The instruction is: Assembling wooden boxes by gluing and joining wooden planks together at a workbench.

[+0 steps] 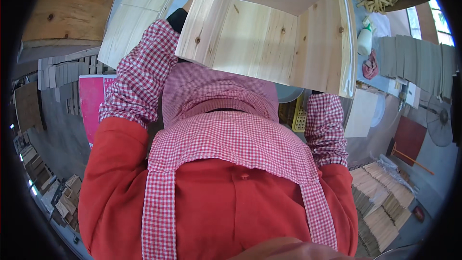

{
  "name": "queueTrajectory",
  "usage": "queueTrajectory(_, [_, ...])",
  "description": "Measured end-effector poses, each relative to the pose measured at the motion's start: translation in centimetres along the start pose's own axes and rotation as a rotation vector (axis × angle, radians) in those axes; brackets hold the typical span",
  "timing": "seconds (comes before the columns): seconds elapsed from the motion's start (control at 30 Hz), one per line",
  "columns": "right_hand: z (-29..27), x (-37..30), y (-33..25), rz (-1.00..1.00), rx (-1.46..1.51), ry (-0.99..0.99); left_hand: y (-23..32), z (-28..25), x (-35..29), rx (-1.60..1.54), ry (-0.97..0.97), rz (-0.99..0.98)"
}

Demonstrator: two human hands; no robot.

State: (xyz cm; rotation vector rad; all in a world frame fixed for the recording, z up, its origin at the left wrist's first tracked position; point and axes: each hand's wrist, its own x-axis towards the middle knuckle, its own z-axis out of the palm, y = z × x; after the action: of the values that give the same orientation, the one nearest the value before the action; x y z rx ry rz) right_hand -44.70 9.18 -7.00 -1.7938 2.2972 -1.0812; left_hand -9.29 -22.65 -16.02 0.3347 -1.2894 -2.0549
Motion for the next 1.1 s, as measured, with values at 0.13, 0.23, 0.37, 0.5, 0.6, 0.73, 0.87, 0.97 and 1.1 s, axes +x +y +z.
queueTrajectory(0.13, [0.5, 0.7, 0.9, -0.052, -0.047, 0.019, 5.1, 6.8, 2.2, -0.09, 0.502, -0.536])
queueTrajectory(0.23, [-0.1, 1.2, 2.6, -0.154, -0.037, 0.052, 7.3, 13.3, 0.3, -0.111, 0.464, -0.236])
queueTrajectory(0.37, [0.8, 1.8, 3.5, -0.214, -0.093, 0.12, 10.9, 16.4, -8.3, 0.971, 0.859, 0.292])
queueTrajectory(0.5, [-1.8, -1.3, 5.0, -0.247, -0.179, 0.182, 14.8, 13.4, -23.0, 1.263, 1.66, 0.462])
queueTrajectory(0.6, [-6.0, 0.9, -1.0, 0.173, 0.532, 0.184, 13.7, 8.2, -30.7, 0.011, 1.53, 0.02])
queueTrajectory(0.73, [-9.7, 3.0, -5.5, 0.141, 0.473, 0.318, 14.4, 10.6, -27.9, -0.642, 1.104, 0.248])
queueTrajectory(0.87, [-13.1, 3.2, -8.8, 0.24, 0.522, 0.37, 15.5, 11.3, -25.0, -0.467, 0.922, 0.36])
queueTrajectory(0.97, [-15.5, 2.5, -13.2, 0.077, 0.451, 0.437, 18.5, 16.6, -23.4, -0.089, 0.991, 0.512])
queueTrajectory(1.1, [-17.4, 0.1, -22.4, -0.193, 0.28, 0.44, 23.4, 23.4, -21.2, 0.807, 0.917, 0.654])
